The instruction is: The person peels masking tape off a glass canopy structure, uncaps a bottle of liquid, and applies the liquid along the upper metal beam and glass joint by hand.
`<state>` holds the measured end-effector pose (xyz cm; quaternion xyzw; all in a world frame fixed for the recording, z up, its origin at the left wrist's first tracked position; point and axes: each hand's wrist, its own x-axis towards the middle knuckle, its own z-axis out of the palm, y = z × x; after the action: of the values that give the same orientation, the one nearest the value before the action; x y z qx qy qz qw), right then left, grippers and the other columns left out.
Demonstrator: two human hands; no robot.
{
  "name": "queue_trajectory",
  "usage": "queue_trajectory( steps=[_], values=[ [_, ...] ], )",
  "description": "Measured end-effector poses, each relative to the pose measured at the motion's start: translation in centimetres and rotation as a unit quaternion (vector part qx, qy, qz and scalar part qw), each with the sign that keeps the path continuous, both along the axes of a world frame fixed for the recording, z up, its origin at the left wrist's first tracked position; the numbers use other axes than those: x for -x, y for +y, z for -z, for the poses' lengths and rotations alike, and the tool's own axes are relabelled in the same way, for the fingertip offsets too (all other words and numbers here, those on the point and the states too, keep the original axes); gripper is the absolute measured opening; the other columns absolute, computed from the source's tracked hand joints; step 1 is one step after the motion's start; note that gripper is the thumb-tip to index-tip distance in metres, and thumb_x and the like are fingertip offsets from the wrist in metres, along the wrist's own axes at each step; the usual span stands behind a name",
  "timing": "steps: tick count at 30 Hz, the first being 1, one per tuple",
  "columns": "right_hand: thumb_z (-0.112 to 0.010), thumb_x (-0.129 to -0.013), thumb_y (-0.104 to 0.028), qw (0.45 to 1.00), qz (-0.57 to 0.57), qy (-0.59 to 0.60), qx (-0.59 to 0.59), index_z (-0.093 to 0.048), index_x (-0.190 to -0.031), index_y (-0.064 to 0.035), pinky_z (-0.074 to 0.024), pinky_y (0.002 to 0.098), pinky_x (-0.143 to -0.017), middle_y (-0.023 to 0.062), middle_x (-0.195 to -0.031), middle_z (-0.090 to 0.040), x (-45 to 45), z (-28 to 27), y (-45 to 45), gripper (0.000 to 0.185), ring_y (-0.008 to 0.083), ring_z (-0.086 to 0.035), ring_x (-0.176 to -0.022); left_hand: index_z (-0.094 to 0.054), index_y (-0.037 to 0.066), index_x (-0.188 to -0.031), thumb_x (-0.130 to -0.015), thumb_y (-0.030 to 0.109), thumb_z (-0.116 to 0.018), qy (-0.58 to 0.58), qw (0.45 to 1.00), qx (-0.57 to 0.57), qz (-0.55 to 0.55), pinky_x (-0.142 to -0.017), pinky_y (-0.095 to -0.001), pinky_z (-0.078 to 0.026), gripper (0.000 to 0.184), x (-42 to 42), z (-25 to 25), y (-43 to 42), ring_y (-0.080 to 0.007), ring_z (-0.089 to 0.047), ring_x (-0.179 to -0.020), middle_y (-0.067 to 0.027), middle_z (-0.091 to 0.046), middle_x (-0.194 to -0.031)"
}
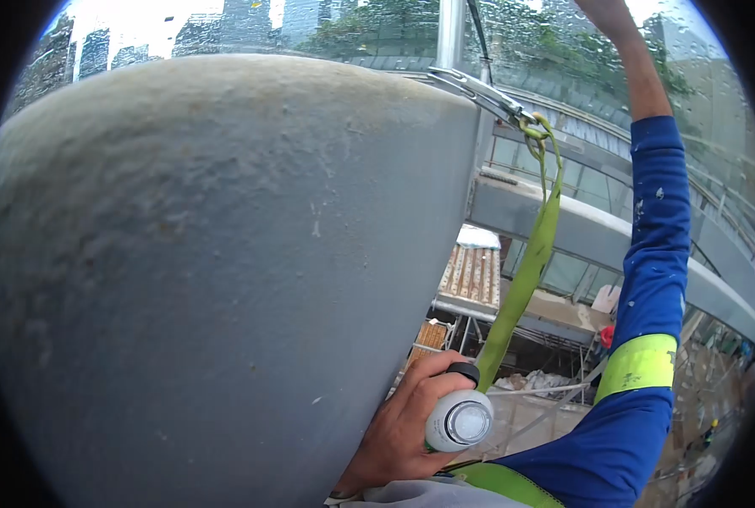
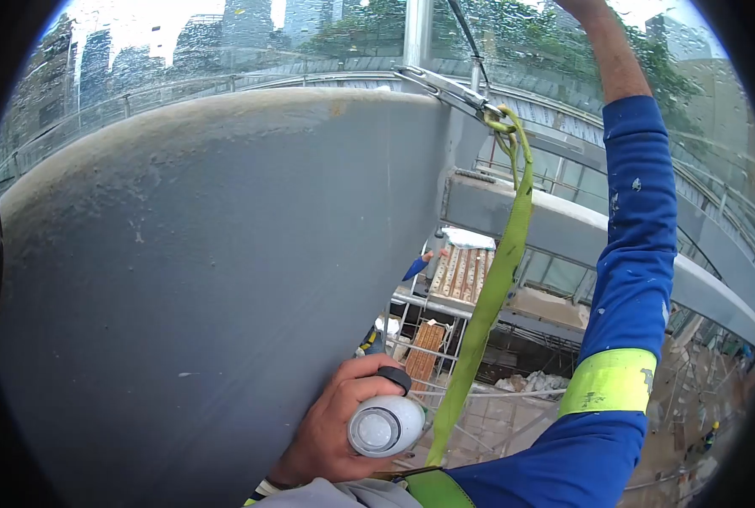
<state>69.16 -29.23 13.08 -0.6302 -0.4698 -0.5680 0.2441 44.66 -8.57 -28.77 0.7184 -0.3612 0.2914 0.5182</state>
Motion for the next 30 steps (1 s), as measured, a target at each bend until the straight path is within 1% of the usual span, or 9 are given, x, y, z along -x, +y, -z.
queue_trajectory(
  steps=[4, 7, 9, 11, 16, 18, 22, 24, 30],
  values=[
    [-0.068, -0.091, -0.021, 0.992, 0.076, 0.041, -0.086, -0.069, -0.110, -0.0031, -0.0526, 0.0320, -0.068, 0.0076, -0.084, -0.071, -1.8, 4.4, -6.6, 0.026, 0.0135, -0.064, -0.075, -0.052, 0.004, -0.125, -0.068, 0.004, -0.092, 0.004, 0.998, -0.029, -0.064, -0.102, -0.0426, -0.046, 0.070, 0.3, -0.7, -0.1, -0.0337, -0.058, -0.119, -0.0219, -0.053, -0.129],
    [-0.069, -0.091, -0.022, 0.980, 0.067, 0.064, -0.177, -0.069, -0.111, -0.0034, -0.0522, 0.0317, -0.064, 0.0073, -0.080, -0.070, -4.5, 9.5, -11.9, 0.027, 0.0133, -0.062, -0.070, -0.051, 0.003, -0.125, -0.071, 0.002, -0.090, -0.001, 0.996, -0.041, -0.075, -0.100, -0.0403, -0.047, 0.066, 0.2, -0.4, -0.3, -0.0309, -0.058, -0.118, -0.0211, -0.053, -0.127],
    [-0.065, -0.090, -0.011, 0.958, 0.120, 0.152, -0.212, -0.064, -0.131, -0.0076, -0.0558, 0.0353, -0.071, 0.0114, -0.094, -0.071, -5.9, 14.2, -13.9, 0.040, 0.0197, -0.067, -0.082, -0.051, 0.002, -0.124, -0.073, 0.000, -0.087, -0.010, 0.994, -0.044, -0.098, -0.099, -0.0391, -0.047, 0.063, 0.2, -0.6, -0.4, -0.0276, -0.057, -0.117, -0.0208, -0.052, -0.127],
    [-0.072, -0.096, -0.018, 0.963, 0.050, 0.204, -0.168, -0.063, -0.117, -0.0055, -0.0518, 0.0230, -0.070, 0.0044, -0.092, -0.075, -13.4, 18.6, -18.8, 0.026, 0.0087, -0.066, -0.077, -0.051, 0.001, -0.124, -0.074, 0.000, -0.086, -0.005, 0.994, -0.035, -0.105, -0.099, -0.0385, -0.047, 0.061, 0.2, -0.3, -0.6, -0.0261, -0.057, -0.117, -0.0206, -0.052, -0.127],
    [-0.074, -0.089, -0.020, 0.912, -0.004, 0.345, -0.223, -0.071, -0.102, -0.0042, -0.0506, 0.0263, -0.068, 0.0031, -0.085, -0.076, -15.9, 27.0, -15.2, 0.021, 0.0098, -0.064, -0.072, -0.051, 0.001, -0.125, -0.077, -0.002, -0.084, -0.017, 0.988, -0.039, -0.150, -0.097, -0.0364, -0.048, 0.058, -0.1, -0.3, -1.0, -0.0232, -0.057, -0.114, -0.0198, -0.052, -0.129],
    [-0.077, -0.086, -0.023, 0.888, 0.036, 0.423, -0.177, -0.072, -0.096, -0.0034, -0.0504, 0.0290, -0.068, 0.0034, -0.085, -0.076, -19.1, 28.3, -15.1, 0.022, 0.0103, -0.062, -0.071, -0.052, 0.001, -0.124, -0.078, -0.002, -0.084, -0.014, 0.986, -0.039, -0.160, -0.096, -0.0359, -0.049, 0.056, -0.3, -0.2, -1.2, -0.0224, -0.058, -0.113, -0.0186, -0.052, -0.129],
    [-0.078, -0.085, -0.027, 0.888, 0.092, 0.435, -0.113, -0.073, -0.089, -0.0051, -0.0511, 0.0316, -0.071, 0.0040, -0.083, -0.076, -21.0, 29.3, -15.2, 0.023, 0.0106, -0.063, -0.075, -0.052, 0.001, -0.125, -0.080, -0.001, -0.083, 0.002, 0.983, -0.010, -0.183, -0.095, -0.0348, -0.050, 0.055, -0.5, 0.1, -1.4, -0.0204, -0.058, -0.112, -0.0164, -0.052, -0.131],
    [-0.076, -0.086, -0.035, 0.858, 0.256, 0.445, -0.020, -0.076, -0.094, -0.0053, -0.0532, 0.0347, -0.078, 0.0079, -0.088, -0.077, -19.6, 28.3, -15.2, 0.031, 0.0168, -0.069, -0.082, -0.051, 0.001, -0.127, -0.081, -0.001, -0.083, 0.021, 0.982, -0.012, -0.186, -0.094, -0.0326, -0.052, 0.056, -0.4, 0.0, -1.8, -0.0192, -0.060, -0.112, -0.0151, -0.052, -0.133],
    [-0.071, -0.090, -0.044, 0.873, 0.330, 0.358, 0.042, -0.077, -0.109, -0.0098, -0.0544, 0.0421, -0.091, 0.0150, -0.104, -0.077, -20.3, 28.9, -16.8, 0.040, 0.0316, -0.072, -0.101, -0.051, 0.002, -0.128, -0.086, 0.005, -0.082, 0.041, 0.975, -0.009, -0.220, -0.090, -0.0313, -0.055, 0.052, -0.8, 0.1, -2.5, -0.0175, -0.066, -0.103, -0.0114, -0.059, -0.122]
  ],
)
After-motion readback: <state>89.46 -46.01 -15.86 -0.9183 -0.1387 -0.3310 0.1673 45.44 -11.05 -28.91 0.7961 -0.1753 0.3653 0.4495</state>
